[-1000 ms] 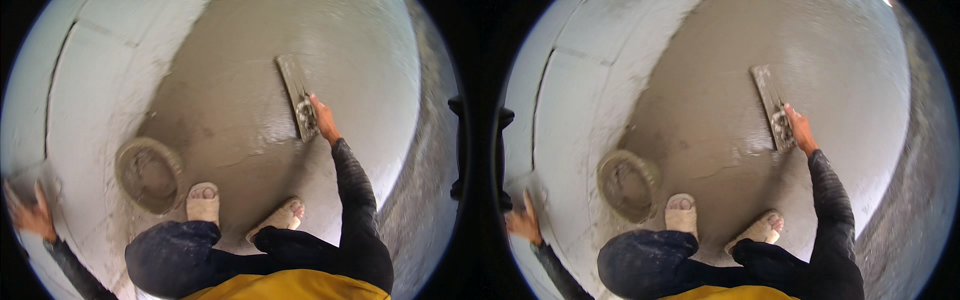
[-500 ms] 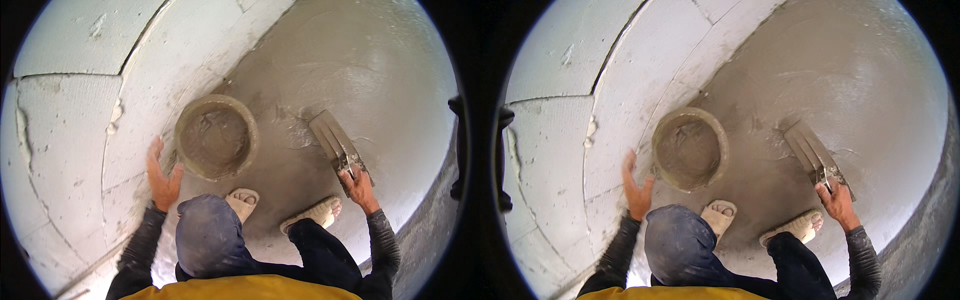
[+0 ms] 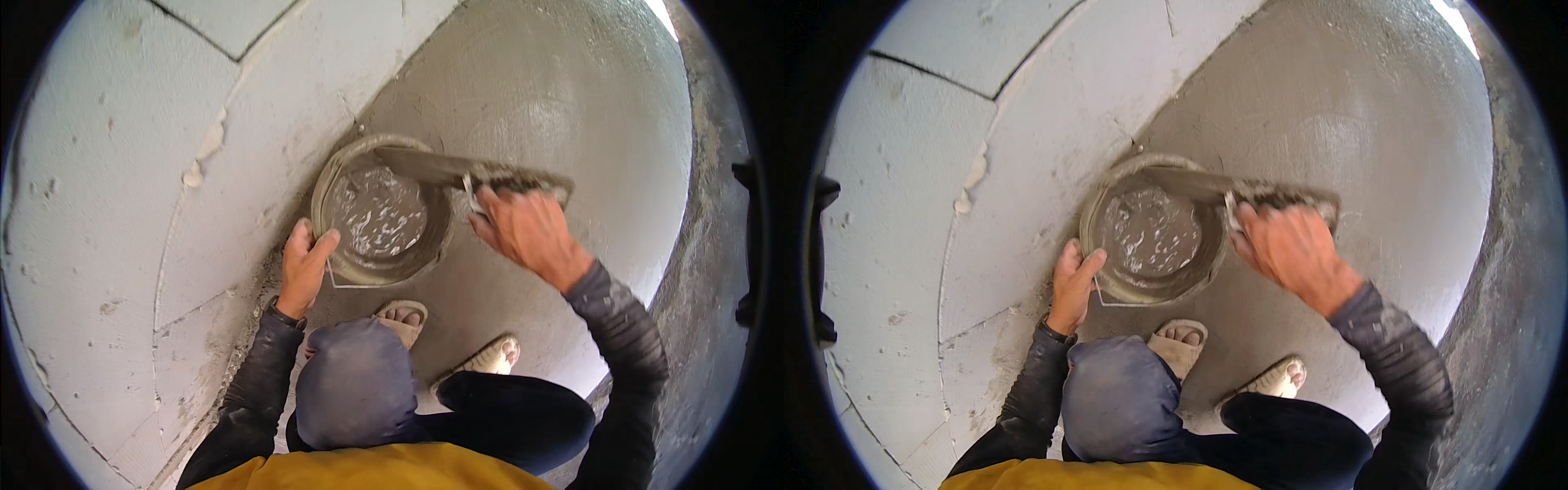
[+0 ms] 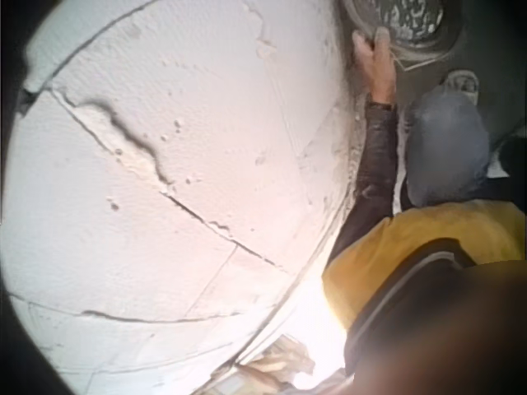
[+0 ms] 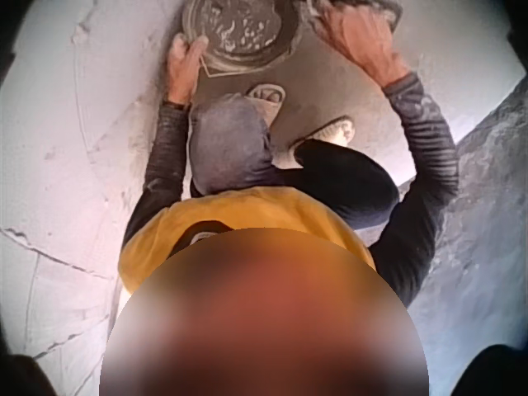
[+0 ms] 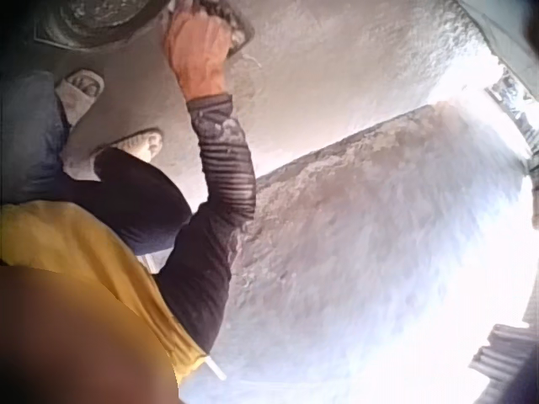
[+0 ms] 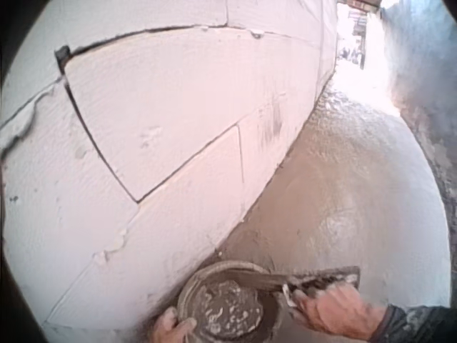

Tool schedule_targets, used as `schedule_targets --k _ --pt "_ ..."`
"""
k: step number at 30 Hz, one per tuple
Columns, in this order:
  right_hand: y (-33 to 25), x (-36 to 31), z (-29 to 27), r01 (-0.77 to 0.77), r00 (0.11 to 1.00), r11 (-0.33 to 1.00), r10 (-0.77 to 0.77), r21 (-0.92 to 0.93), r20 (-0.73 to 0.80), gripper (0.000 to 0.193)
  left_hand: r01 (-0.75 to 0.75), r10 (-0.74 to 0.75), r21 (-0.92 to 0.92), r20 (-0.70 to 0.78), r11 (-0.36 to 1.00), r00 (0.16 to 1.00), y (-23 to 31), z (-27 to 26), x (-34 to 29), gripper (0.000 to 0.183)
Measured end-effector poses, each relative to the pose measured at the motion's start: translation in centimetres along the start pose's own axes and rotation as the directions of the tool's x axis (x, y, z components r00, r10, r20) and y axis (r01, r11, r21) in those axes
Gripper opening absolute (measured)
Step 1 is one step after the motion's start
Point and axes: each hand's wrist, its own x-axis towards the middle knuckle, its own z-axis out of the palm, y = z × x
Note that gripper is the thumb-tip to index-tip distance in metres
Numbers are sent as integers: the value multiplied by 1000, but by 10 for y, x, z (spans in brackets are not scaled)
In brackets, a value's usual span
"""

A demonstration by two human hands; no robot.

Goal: The person smooths wet concrete on a curved floor surface using a trowel. They repeatedly scoop concrete from a bucket and spread it evenly across the floor, maintaining a consistent finish.

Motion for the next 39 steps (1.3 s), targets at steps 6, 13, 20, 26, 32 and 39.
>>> schedule_targets --k 6,13,20,26,32,39 --pt "-19 30 45 -39 983 989 12 142 184 37 -152 149 99 32 983 988 -8 9 -2 17" --pt "-23 44 72 -291 913 843 104 453 394 59 -187 191 -48 98 981 977 -13 25 -8 14" --pt "-38 33 90 -359 920 452 26 817 390 51 -155 156 -21 110 988 982 -13 27 -24 17" --pt "-50 21 101 -458 869 403 13 792 495 56 -151 152 -20 58 988 987 -25 8 -46 18" --pt "-68 -1 109 -477 865 264 -26 838 501 45 -186 184 -30 -64 982 981 -32 -25 -72 21" --pt "-59 0 80 -296 954 352 62 888 294 49 7 -21 -48 -311 999 950 -46 -93 -125 27"
